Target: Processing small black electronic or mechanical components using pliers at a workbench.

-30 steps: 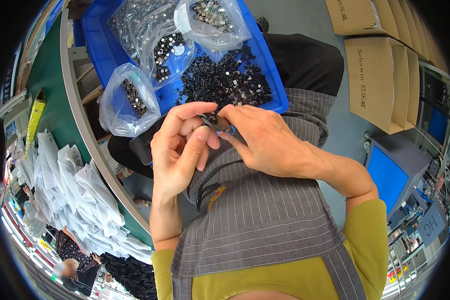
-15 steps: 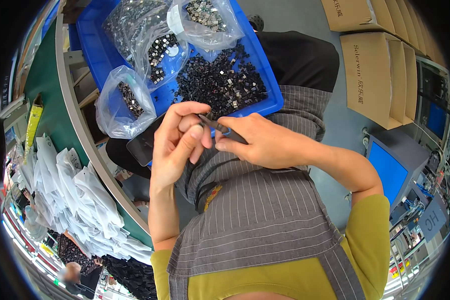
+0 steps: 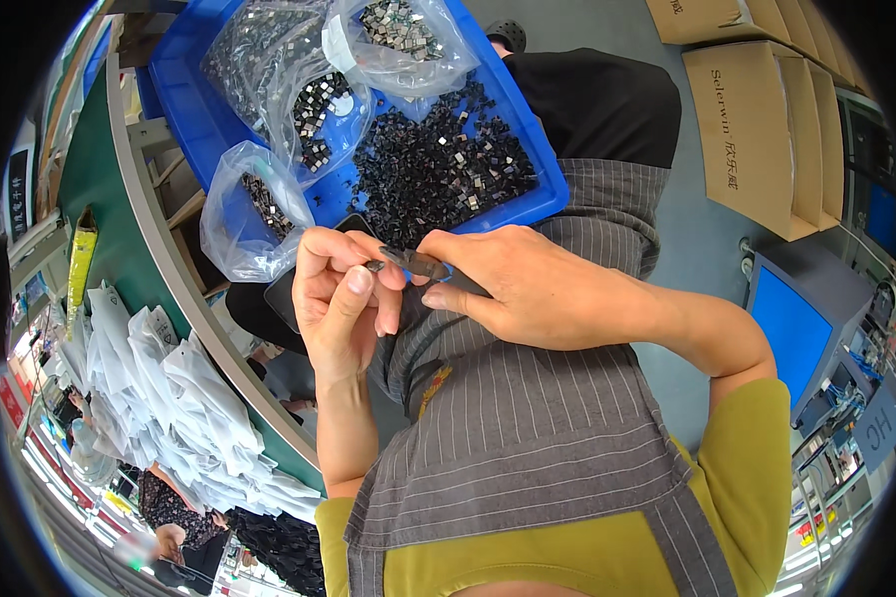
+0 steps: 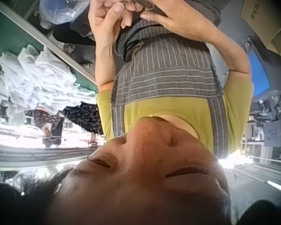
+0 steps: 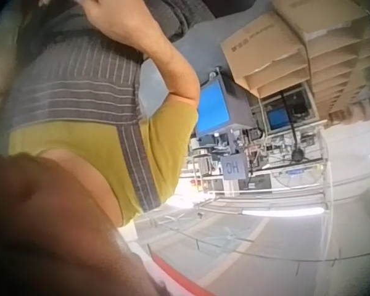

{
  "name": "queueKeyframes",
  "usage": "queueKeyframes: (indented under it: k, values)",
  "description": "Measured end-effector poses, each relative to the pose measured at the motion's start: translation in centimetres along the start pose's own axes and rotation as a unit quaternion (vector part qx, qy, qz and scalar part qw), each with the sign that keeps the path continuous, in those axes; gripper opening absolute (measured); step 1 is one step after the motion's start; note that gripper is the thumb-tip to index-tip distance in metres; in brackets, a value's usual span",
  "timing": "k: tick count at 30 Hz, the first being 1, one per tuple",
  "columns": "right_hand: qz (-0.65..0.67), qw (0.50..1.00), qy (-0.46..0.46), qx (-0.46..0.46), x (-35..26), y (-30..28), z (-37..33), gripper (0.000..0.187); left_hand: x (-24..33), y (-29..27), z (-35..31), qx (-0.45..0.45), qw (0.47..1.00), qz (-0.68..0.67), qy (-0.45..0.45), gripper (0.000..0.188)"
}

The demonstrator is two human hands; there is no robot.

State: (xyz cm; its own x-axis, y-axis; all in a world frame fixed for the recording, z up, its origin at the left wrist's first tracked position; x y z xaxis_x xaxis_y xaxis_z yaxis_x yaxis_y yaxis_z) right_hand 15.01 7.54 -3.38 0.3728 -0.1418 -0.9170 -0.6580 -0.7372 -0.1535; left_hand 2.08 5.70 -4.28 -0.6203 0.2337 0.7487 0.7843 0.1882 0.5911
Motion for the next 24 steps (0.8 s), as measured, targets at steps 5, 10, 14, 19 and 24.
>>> queueKeyframes:
  k: [5, 10, 14, 19, 24]
  values:
    - [-0.001, 0.997, -0.045, 0.056, 0.03, -0.4, 0.11, 0.024, 0.04, 0.5, -0.13, 0.033, 0.999, 0.035, -0.007, 0.011]
    - [-0.026, 0.999, -0.03, 0.025, -0.06, -0.11, -0.1, 0.025, -0.05, 0.07, -0.25, 0.022, 0.995, 0.1, 0.005, 0.013]
    - [-0.039, 0.998, 0.029, -0.03, -0.13, -0.02, -0.04, 0.025, -0.03, 0.06, -0.36, 0.03, 0.996, 0.082, 0.004, 0.012]
    - [-0.009, 0.999, -0.006, -0.034, -0.3, 0.01, -0.1, 0.027, 0.1, -0.04, -0.28, 0.035, 0.995, 0.093, 0.002, 0.013]
    - [-0.004, 0.999, 0.008, -0.054, -0.17, -0.02, -0.07, 0.03, -0.18, -0.08, -0.14, 0.036, 0.996, 0.081, -0.022, 0.012]
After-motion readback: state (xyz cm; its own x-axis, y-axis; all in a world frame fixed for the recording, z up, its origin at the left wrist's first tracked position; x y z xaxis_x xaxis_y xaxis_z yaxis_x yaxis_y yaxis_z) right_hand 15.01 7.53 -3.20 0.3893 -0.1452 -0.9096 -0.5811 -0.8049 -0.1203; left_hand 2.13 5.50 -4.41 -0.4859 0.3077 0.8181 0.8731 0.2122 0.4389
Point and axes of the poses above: each hand's wrist, its own z-axis towards the middle knuckle, its own y-axis out of the palm, x = y × z, the point moved 7 cm from there along z, towards the middle knuckle, and after that the axes turned 10 degrees about x, right-handed, at the moved point
